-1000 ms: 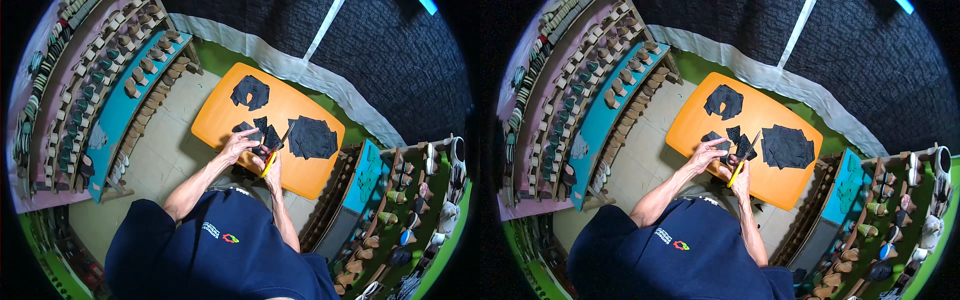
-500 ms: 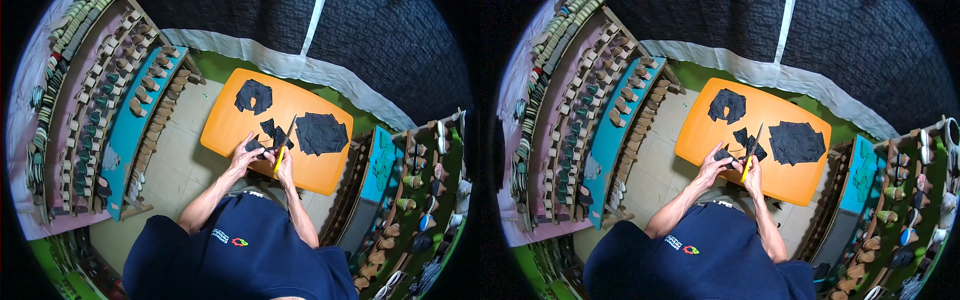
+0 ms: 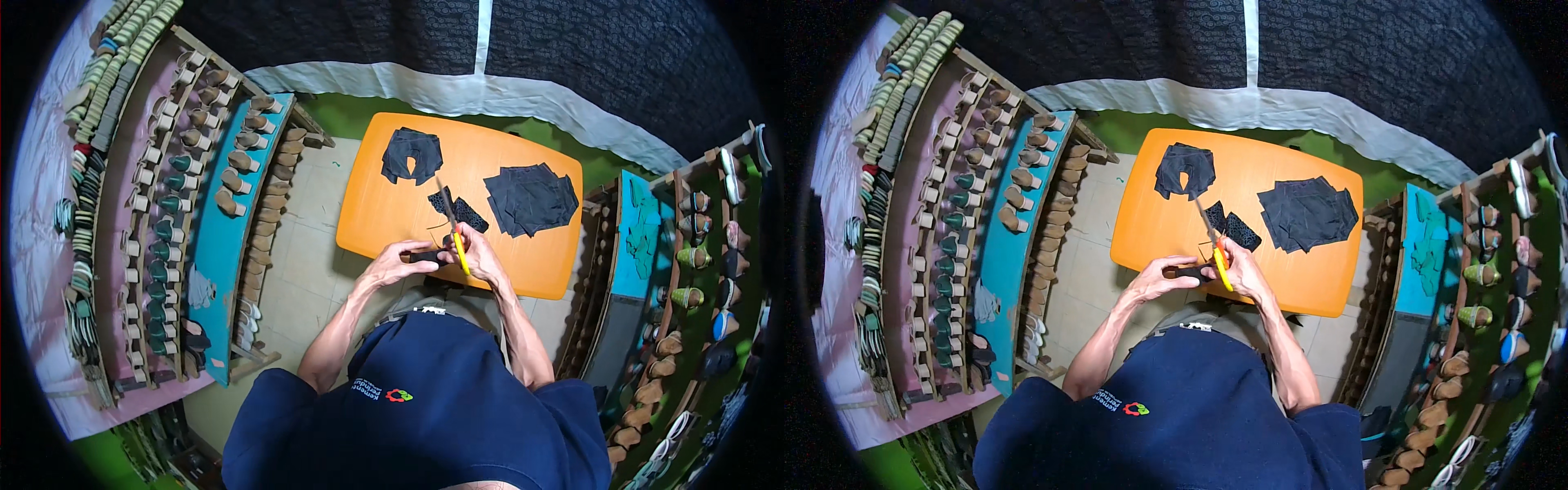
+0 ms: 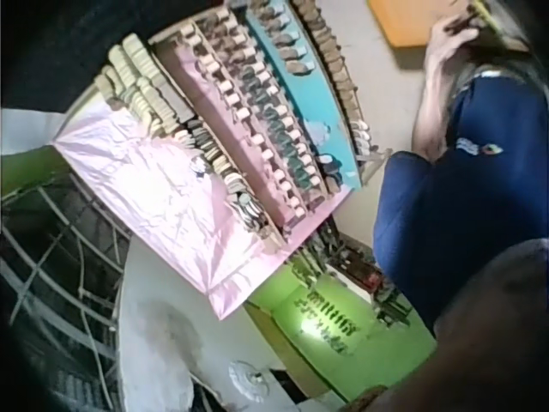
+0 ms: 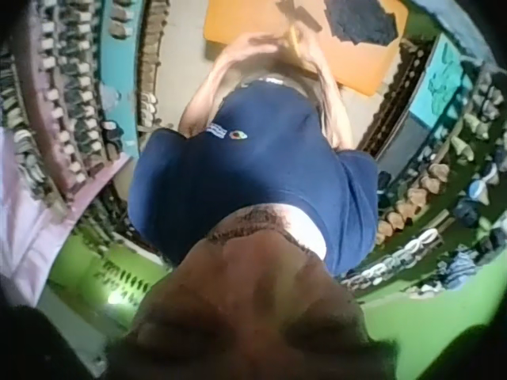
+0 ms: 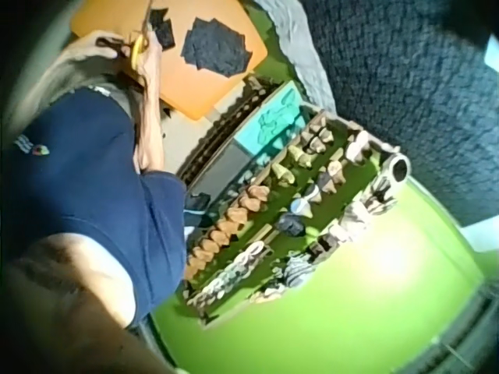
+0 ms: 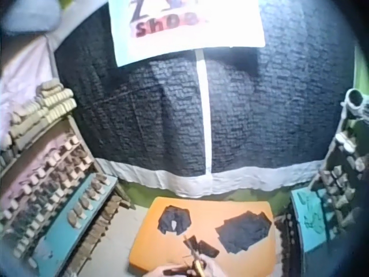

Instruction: The person uses yellow-handled scissors to cut black fabric pieces on an orange table. They repeatedly pick up fabric, cut it into smaller shapes, and place the cut pieces into a pile on the table.

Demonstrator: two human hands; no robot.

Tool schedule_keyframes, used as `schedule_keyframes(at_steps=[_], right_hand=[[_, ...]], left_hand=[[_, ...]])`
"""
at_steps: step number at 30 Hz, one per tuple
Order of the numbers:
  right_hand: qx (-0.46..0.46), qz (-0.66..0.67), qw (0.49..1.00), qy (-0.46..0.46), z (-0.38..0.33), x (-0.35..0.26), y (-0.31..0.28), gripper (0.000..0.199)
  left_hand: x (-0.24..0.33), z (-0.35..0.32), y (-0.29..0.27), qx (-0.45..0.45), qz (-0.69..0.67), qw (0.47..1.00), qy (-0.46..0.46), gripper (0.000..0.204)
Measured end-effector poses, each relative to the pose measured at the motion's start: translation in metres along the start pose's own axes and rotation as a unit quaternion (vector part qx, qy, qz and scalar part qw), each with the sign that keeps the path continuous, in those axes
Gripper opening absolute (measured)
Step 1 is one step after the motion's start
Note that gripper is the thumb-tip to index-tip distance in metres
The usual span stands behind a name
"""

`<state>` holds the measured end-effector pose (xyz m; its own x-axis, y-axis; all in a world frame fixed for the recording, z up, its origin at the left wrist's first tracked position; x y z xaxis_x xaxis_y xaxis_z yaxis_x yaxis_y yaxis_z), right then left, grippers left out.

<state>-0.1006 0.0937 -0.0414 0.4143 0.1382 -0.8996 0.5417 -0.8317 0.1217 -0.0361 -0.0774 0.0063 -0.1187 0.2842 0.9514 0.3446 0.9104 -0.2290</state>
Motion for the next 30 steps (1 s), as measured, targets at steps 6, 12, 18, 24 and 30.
schedule_keyframes(at_steps=[6, 12, 18, 24, 30], right_hand=[[0.017, -0.063, 0.997, 0.049, 0.002, 0.002, -0.007, 0.039], [0.067, 0.107, 0.984, 0.123, -0.012, 0.023, -0.027, 0.04], [0.155, 0.19, 0.965, 0.098, -0.028, 0.071, -0.072, 0.036], [0.252, 0.214, 0.935, 0.129, -0.058, 0.107, -0.105, 0.035], [0.285, 0.19, 0.929, 0.141, -0.066, 0.129, -0.11, 0.017]], left_hand=[[-0.01, 0.03, -0.01, 0.031, -0.063, 0.998, -0.008, 0.028], [-0.021, 0.072, -0.045, 0.145, -0.161, 0.976, 0.011, 0.026], [-0.022, 0.141, -0.071, 0.123, -0.08, 0.985, 0.086, 0.027], [-0.011, 0.195, -0.081, 0.145, -0.11, 0.975, 0.128, 0.024], [-0.069, 0.204, -0.143, 0.383, -0.148, 0.911, 0.043, 0.035]])
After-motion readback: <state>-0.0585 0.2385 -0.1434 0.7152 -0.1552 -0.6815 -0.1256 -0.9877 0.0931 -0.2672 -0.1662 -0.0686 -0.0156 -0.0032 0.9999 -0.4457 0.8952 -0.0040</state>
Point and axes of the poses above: each hand's wrist, its own z-axis towards the middle knuckle, its own y-axis out of the palm, x = y × z, the point moved 7 cm from there along z, towards the middle knuckle, and after that the axes turned 15 degrees about y, right-handed, at the moved point
